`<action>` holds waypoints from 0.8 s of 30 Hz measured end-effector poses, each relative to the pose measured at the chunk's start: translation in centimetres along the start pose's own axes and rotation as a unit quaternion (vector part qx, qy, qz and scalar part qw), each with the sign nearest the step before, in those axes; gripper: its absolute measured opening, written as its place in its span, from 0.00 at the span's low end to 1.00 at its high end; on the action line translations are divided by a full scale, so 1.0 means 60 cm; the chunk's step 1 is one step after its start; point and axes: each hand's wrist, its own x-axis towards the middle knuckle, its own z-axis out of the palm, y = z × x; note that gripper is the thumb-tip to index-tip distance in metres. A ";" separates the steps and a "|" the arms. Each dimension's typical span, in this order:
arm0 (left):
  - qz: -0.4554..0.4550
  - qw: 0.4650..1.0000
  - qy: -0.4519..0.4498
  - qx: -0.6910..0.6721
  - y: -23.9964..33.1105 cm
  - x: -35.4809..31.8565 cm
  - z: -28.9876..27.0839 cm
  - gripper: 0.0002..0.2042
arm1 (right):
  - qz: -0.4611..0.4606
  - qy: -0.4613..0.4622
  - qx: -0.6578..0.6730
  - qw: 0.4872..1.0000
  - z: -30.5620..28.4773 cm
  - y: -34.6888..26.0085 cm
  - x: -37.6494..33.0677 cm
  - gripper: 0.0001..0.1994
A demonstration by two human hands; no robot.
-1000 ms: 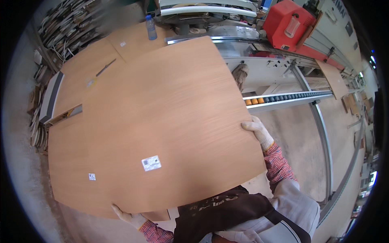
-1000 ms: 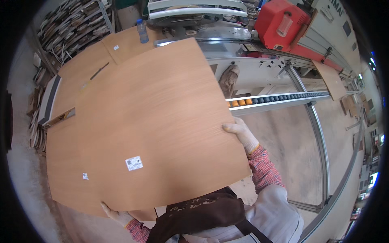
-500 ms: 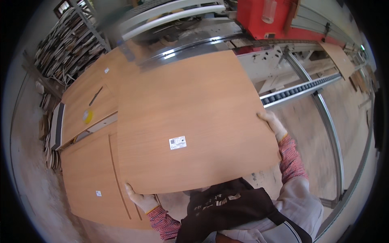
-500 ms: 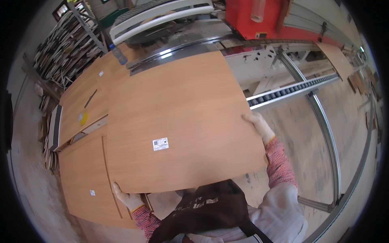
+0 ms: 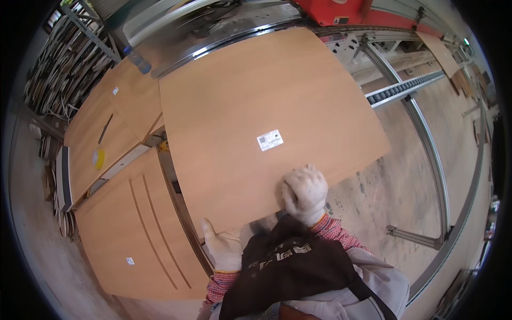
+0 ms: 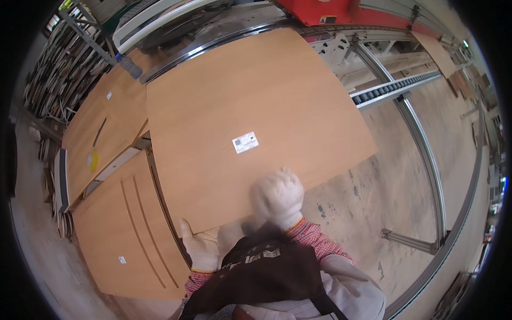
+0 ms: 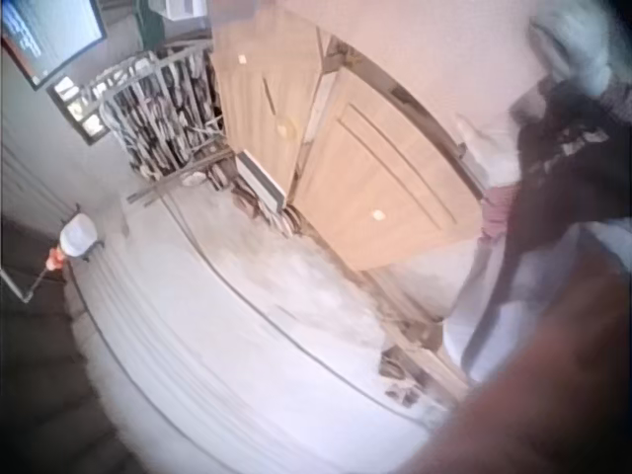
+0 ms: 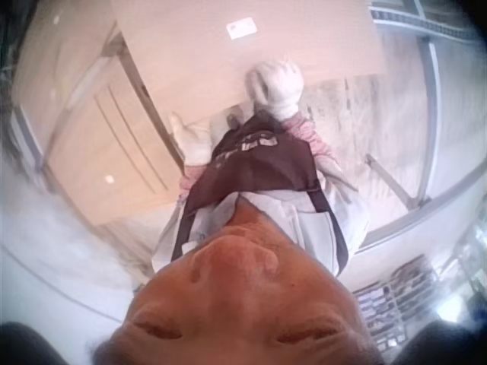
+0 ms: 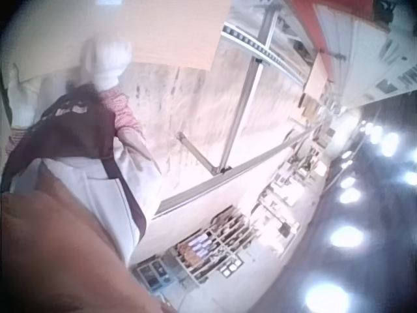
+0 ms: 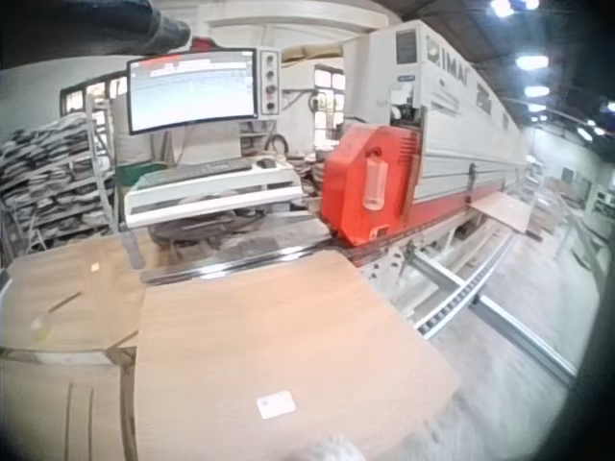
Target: The person repeatedly picks up large rectangular wooden panels from a stack and feeds them one at a time into a red industrial machine. They wear gloves and handle each panel with both hands, placing it onto the machine's roller conveyor before retrieving the next panel.
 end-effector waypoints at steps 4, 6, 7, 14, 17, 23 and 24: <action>-0.142 0.986 -0.069 0.046 0.025 0.032 -0.004 0.29 | -0.004 0.090 -0.037 0.995 0.026 0.030 0.041 0.11; -0.191 0.976 -0.084 0.056 0.022 0.049 -0.002 0.29 | 0.006 0.110 -0.048 0.993 0.035 0.044 0.057 0.10; -0.205 0.973 -0.090 0.061 0.015 0.052 -0.004 0.30 | 0.015 0.078 -0.044 0.996 0.042 0.038 0.053 0.10; -0.176 0.821 -0.260 0.477 0.177 0.060 -0.036 0.29 | -0.003 0.108 0.024 0.994 0.075 -0.050 0.059 0.08; -0.018 0.888 -0.311 0.337 0.283 0.140 0.026 0.28 | 0.014 0.095 0.026 0.995 0.066 -0.052 0.059 0.09; 0.027 0.931 -0.131 0.340 0.195 0.429 0.128 0.29 | -0.005 0.066 0.067 0.996 0.059 -0.052 0.071 0.12; -0.037 0.931 -0.056 0.358 0.165 0.409 0.182 0.28 | 0.002 0.061 0.049 0.997 0.057 -0.047 0.065 0.12</action>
